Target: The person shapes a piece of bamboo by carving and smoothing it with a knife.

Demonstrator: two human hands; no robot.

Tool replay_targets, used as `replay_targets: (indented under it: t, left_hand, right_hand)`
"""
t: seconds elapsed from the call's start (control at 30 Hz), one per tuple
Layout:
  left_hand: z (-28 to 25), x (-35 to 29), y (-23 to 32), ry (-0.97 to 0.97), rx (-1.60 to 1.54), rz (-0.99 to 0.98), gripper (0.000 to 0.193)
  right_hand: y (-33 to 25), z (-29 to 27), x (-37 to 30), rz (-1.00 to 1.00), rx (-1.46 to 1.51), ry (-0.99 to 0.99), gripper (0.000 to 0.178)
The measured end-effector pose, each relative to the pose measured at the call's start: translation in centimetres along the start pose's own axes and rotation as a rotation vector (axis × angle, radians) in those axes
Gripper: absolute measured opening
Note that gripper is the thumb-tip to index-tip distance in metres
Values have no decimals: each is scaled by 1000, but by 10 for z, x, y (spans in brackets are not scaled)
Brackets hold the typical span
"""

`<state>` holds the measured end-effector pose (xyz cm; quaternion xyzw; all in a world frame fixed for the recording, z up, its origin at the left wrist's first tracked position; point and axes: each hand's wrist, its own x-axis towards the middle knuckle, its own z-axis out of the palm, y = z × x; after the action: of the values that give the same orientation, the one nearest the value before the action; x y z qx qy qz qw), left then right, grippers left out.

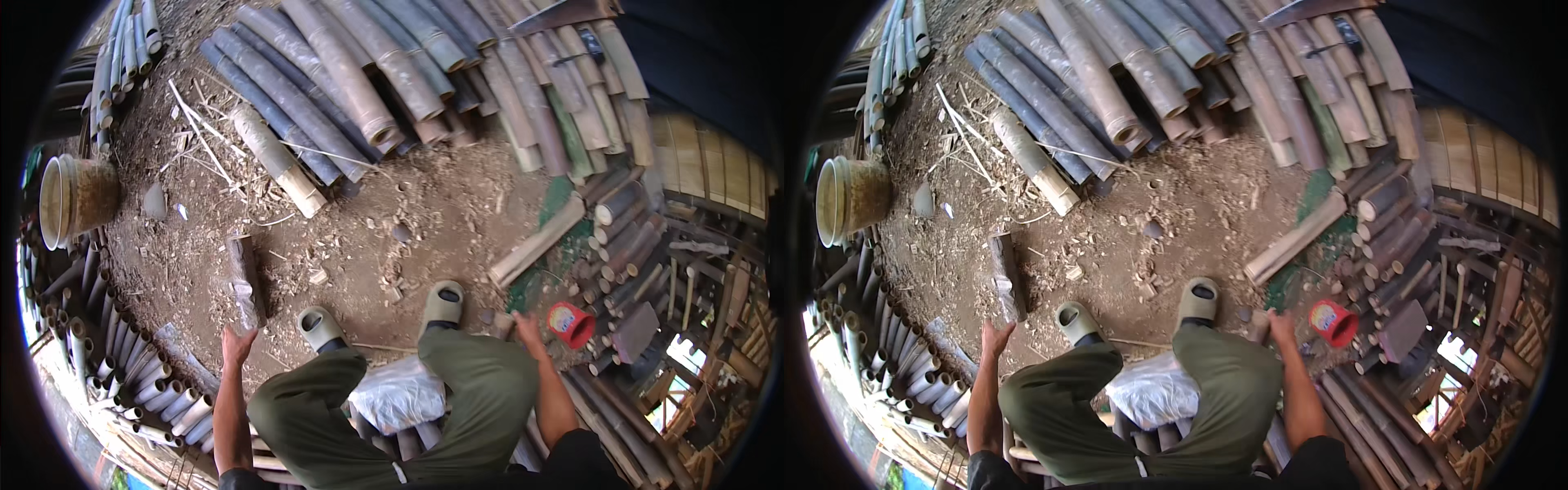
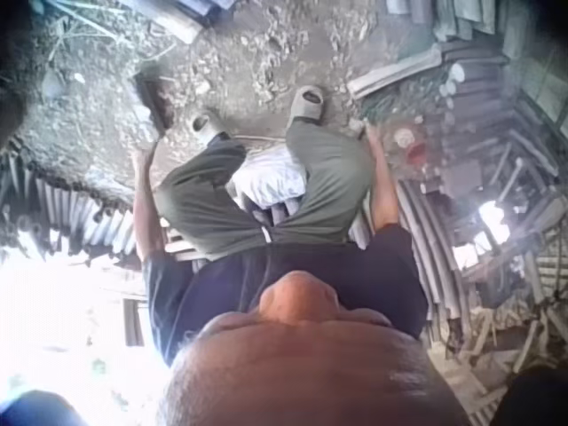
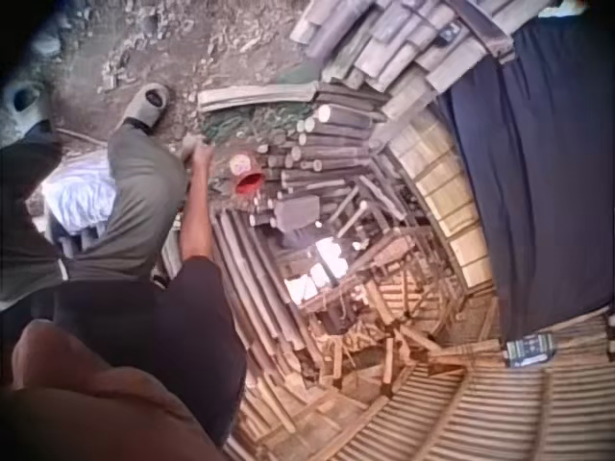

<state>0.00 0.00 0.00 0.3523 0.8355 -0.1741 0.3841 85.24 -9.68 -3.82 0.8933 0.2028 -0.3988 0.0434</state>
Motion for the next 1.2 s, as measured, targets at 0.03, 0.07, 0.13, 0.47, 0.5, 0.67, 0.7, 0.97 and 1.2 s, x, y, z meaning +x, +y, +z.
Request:
replay_targets:
  t: [0.03, 0.07, 0.13, 0.47, 0.5, 0.67, 0.7, 0.97, 1.2]
  left_hand:
    - [5, 9, 23, 21, -5, 57, 117]
    - [-4, -4, 17, 95, 11, 38, 117]
    - [35, 39, 8, 201, -94, 33, 117]
    - [64, 61, 0, 534, -204, 314, 91]
    - [68, 51, 7, 481, -225, 313, 91]
    - [82, 16, -9, 496, -156, 439, 88]
    - [91, 11, -9, 473, -142, 415, 88]
    - [168, 1, -82, 487, -193, -36, 102]
    - [175, 9, -81, 415, -239, -18, 99]
  right_hand:
    - [6, -10, 16, 38, 61, 151, 96]
    - [-33, 8, 12, 120, 138, 148, 93]
    - [-140, 60, 27, 125, 295, 64, 89]
    - [-197, 106, 27, -754, -136, 855, 79]
    - [-213, 108, 10, -963, -166, 717, 77]
    - [-334, 190, -68, -1378, -492, 165, 78]
    - [-351, 202, -73, -1349, -697, 140, 79]
    - [-331, 266, -105, -1541, -851, 38, 92]
    - [-258, 262, -111, -1611, -749, -125, 63]
